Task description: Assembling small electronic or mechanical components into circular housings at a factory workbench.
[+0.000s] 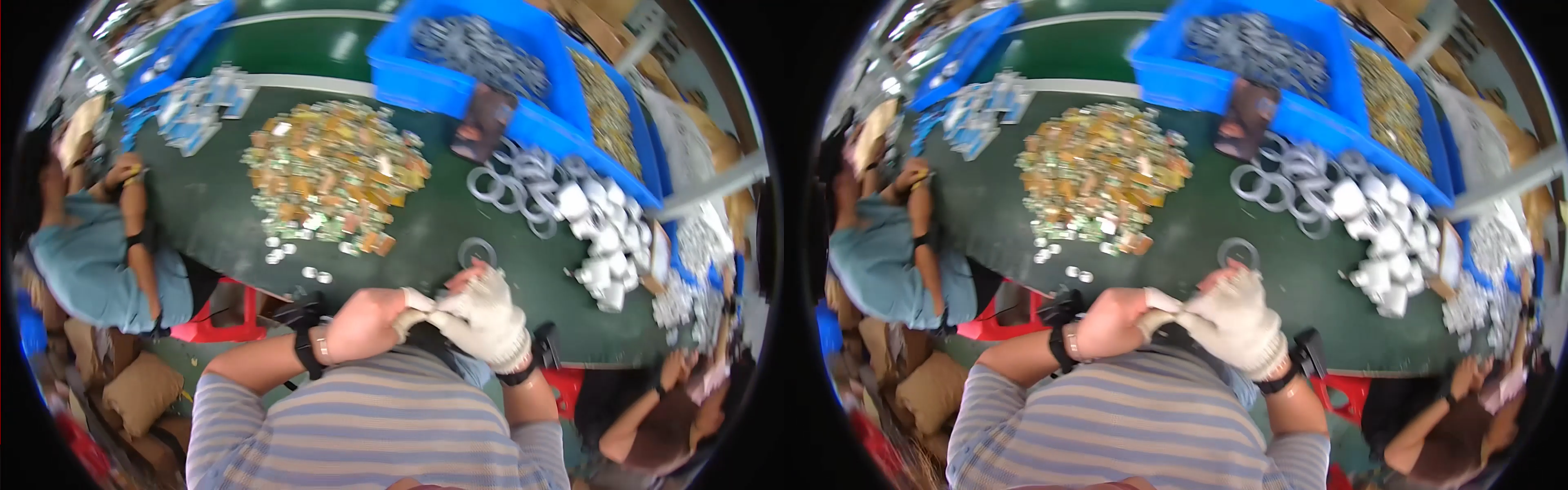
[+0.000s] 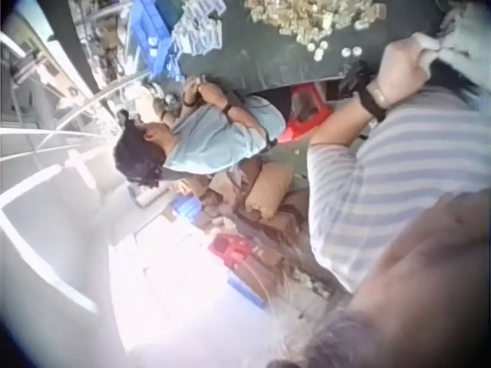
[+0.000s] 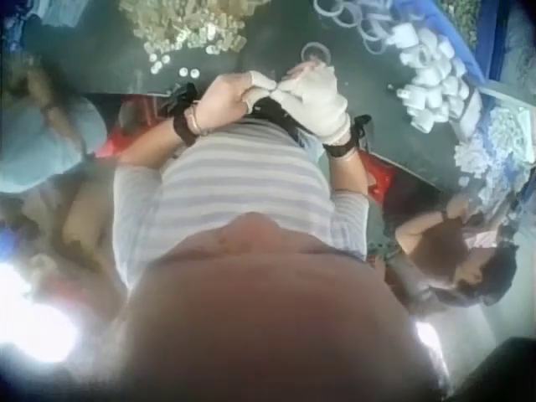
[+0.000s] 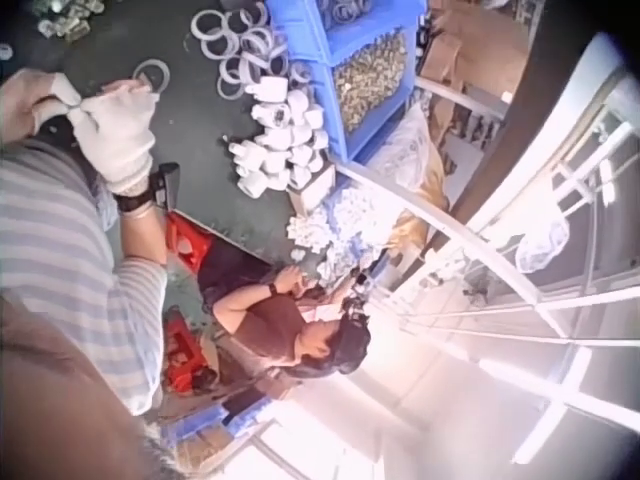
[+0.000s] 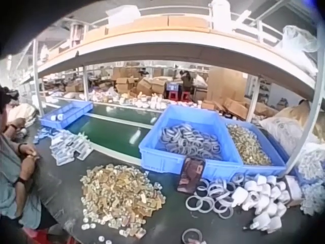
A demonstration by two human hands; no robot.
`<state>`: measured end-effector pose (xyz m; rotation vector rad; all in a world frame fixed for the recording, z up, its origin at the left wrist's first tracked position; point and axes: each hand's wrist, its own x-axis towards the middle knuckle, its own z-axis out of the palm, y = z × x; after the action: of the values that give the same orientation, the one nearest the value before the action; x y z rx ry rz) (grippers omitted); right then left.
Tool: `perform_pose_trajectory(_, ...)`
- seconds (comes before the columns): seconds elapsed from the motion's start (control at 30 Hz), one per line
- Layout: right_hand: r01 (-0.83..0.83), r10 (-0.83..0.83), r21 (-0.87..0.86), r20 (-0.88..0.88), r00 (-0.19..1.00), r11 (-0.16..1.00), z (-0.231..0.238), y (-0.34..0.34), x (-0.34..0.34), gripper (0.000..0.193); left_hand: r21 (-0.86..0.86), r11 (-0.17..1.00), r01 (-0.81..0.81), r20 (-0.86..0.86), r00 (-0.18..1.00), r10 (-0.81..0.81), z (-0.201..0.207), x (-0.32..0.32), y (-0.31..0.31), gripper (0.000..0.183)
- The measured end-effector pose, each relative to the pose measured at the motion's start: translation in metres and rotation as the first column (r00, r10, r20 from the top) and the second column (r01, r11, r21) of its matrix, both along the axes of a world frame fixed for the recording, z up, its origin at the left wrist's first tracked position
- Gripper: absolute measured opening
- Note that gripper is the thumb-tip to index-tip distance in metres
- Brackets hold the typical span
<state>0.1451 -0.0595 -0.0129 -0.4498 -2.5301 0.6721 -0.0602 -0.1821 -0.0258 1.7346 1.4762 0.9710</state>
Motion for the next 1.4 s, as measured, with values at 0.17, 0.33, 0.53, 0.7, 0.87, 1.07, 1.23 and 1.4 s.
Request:
perform_pose_trajectory(0.17,0.161,-0.174,-0.124,-0.106,0.979,0.979,0.022,-0.018,0.003,0.037,-0.114,0.988,-0.108,0.240,0.962,0.133,0.041,-0.035,-0.016,0.024)
perform_pose_trajectory(0.33,0.109,-0.177,-0.331,-0.184,0.967,0.937,0.006,-0.020,0.030,0.029,0.103,0.704,-0.702,0.034,0.710,0.703,0.080,-0.128,-0.041,0.023)
perform_pose_trajectory(0.53,0.375,-0.410,-0.201,-0.172,0.896,0.905,-0.001,-0.005,0.045,0.025,0.261,0.609,-0.749,-0.356,0.512,0.782,0.016,-0.260,-0.037,0.054)
perform_pose_trajectory(0.7,0.852,-0.916,0.467,-0.185,0.357,0.237,-0.015,0.060,0.148,0.051,0.563,0.657,-0.502,-0.478,0.451,0.754,0.014,-0.158,-0.015,0.069)
perform_pose_trajectory(0.87,0.669,-0.942,0.706,-0.008,0.337,0.233,-0.049,0.062,0.157,0.046,0.489,0.766,-0.417,-0.131,0.833,0.537,-0.003,-0.053,-0.005,0.043)
perform_pose_trajectory(1.07,0.844,-0.860,0.211,-0.027,0.510,0.494,-0.044,0.033,0.105,0.066,0.043,0.972,-0.231,0.479,0.859,0.183,-0.027,0.011,-0.008,0.029)
perform_pose_trajectory(1.23,0.521,-0.539,-0.199,-0.049,0.841,0.830,0.002,-0.007,0.061,0.080,-0.453,0.840,0.299,0.842,0.451,0.294,-0.016,0.011,0.003,0.055)
perform_pose_trajectory(1.4,-0.058,-0.077,-0.399,-0.313,0.947,0.915,0.000,-0.019,0.021,0.070,-0.267,0.832,0.485,0.962,0.182,0.203,-0.006,0.013,0.007,0.075)
